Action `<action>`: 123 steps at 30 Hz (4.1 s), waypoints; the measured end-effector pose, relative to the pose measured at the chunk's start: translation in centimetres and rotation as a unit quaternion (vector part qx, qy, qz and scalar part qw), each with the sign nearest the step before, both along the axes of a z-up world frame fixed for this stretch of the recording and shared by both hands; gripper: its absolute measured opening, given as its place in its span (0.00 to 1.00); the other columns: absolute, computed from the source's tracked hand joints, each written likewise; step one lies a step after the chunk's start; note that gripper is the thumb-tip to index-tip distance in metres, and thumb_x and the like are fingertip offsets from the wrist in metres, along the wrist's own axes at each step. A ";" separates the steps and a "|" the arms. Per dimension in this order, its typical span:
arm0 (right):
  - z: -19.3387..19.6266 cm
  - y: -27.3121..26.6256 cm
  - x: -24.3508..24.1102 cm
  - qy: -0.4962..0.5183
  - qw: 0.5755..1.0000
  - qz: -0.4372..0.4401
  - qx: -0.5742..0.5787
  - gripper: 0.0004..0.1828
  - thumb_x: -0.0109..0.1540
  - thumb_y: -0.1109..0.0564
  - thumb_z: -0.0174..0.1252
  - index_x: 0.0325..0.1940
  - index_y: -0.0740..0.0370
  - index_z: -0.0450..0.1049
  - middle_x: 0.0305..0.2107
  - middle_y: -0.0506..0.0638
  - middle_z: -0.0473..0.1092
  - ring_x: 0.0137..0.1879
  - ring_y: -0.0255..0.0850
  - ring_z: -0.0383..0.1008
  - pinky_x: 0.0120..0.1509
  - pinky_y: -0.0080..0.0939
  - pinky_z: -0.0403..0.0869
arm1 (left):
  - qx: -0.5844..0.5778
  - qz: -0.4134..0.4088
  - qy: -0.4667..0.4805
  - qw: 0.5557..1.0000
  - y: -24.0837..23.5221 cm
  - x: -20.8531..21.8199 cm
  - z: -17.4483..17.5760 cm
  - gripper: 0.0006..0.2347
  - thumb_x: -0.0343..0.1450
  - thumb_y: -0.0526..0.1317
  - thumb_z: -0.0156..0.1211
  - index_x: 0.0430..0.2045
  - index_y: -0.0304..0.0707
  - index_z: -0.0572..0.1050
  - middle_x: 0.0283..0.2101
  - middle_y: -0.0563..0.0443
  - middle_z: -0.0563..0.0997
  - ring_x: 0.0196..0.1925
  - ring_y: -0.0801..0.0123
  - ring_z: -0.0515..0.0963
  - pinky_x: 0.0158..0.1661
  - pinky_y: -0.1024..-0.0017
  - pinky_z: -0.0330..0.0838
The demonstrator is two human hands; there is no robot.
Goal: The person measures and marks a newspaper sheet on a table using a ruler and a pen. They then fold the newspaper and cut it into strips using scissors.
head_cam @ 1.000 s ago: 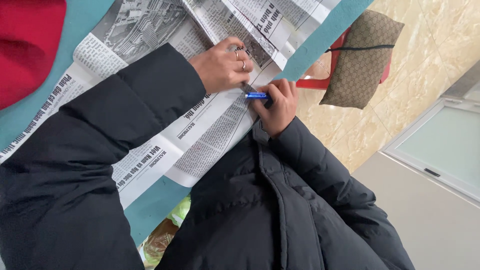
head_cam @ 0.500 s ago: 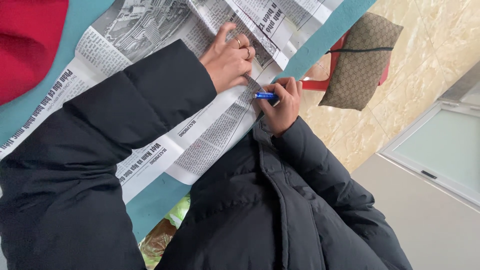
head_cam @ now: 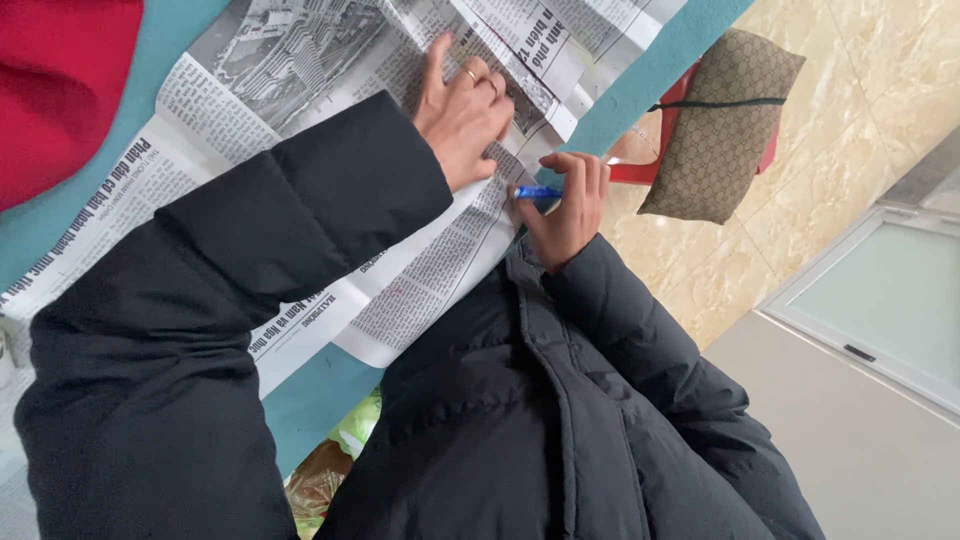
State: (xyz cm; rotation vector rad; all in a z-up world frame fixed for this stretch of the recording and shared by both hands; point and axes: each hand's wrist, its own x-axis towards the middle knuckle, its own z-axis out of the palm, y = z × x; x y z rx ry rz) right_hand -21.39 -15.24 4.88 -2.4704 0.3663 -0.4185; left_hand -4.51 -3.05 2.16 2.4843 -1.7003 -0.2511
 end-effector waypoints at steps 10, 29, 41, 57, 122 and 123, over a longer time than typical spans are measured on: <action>-1.9 -2.3 -1.5 -0.039 0.918 0.193 -0.343 0.15 0.76 0.49 0.50 0.66 0.37 0.71 0.46 0.48 0.63 0.40 0.44 0.58 0.46 0.44 0.61 | 0.010 0.109 -0.017 0.994 -1.5 0.0 -1.8 0.39 0.50 0.66 0.73 0.49 0.40 0.72 0.55 0.44 0.72 0.66 0.50 0.65 0.68 0.30 0.26; -1.6 -3.3 -1.5 -0.009 0.921 0.244 -0.303 0.19 0.75 0.57 0.48 0.70 0.40 0.68 0.54 0.51 0.66 0.52 0.48 0.67 0.52 0.47 0.64 | -0.001 0.195 0.010 0.981 0.2 3.5 0.8 0.43 0.48 0.67 0.74 0.52 0.45 0.67 0.74 0.30 0.59 0.77 0.32 0.40 0.60 0.17 0.20; -1.6 -2.8 -2.4 -0.033 0.893 0.245 -0.376 0.20 0.77 0.57 0.45 0.73 0.47 0.67 0.67 0.56 0.63 0.52 0.49 0.69 0.47 0.47 0.66 | -0.204 -0.044 -0.036 0.977 4.3 5.1 0.6 0.31 0.58 0.71 0.78 0.42 0.50 0.83 0.59 0.47 0.69 0.73 0.48 0.57 0.73 0.29 0.35; -1.5 -2.3 -2.7 -0.002 0.916 0.222 -0.334 0.20 0.74 0.58 0.46 0.70 0.44 0.67 0.50 0.50 0.64 0.43 0.44 0.63 0.50 0.45 0.66 | -0.042 0.044 0.034 0.998 1.7 4.4 0.8 0.13 0.59 0.62 0.73 0.22 0.62 0.85 0.47 0.65 0.75 0.62 0.58 0.65 0.62 0.44 0.41; -6.1 -9.7 0.0 0.012 0.828 0.487 -0.276 0.28 0.78 0.50 0.42 0.81 0.49 0.45 0.76 0.44 0.47 0.75 0.49 0.56 0.66 0.56 0.67 | -0.019 0.472 -0.177 0.864 -1.3 -14.8 0.6 0.19 0.79 0.55 0.58 0.67 0.68 0.74 0.69 0.68 0.75 0.84 0.53 0.47 0.67 0.20 0.24; -6.2 -9.8 0.0 0.010 0.828 0.487 -0.276 0.28 0.78 0.50 0.42 0.81 0.49 0.45 0.76 0.44 0.47 0.75 0.49 0.56 0.66 0.56 0.67 | -0.018 0.472 -0.179 0.863 -1.3 -14.6 0.6 0.19 0.79 0.55 0.58 0.67 0.68 0.74 0.69 0.68 0.75 0.84 0.53 0.47 0.67 0.20 0.24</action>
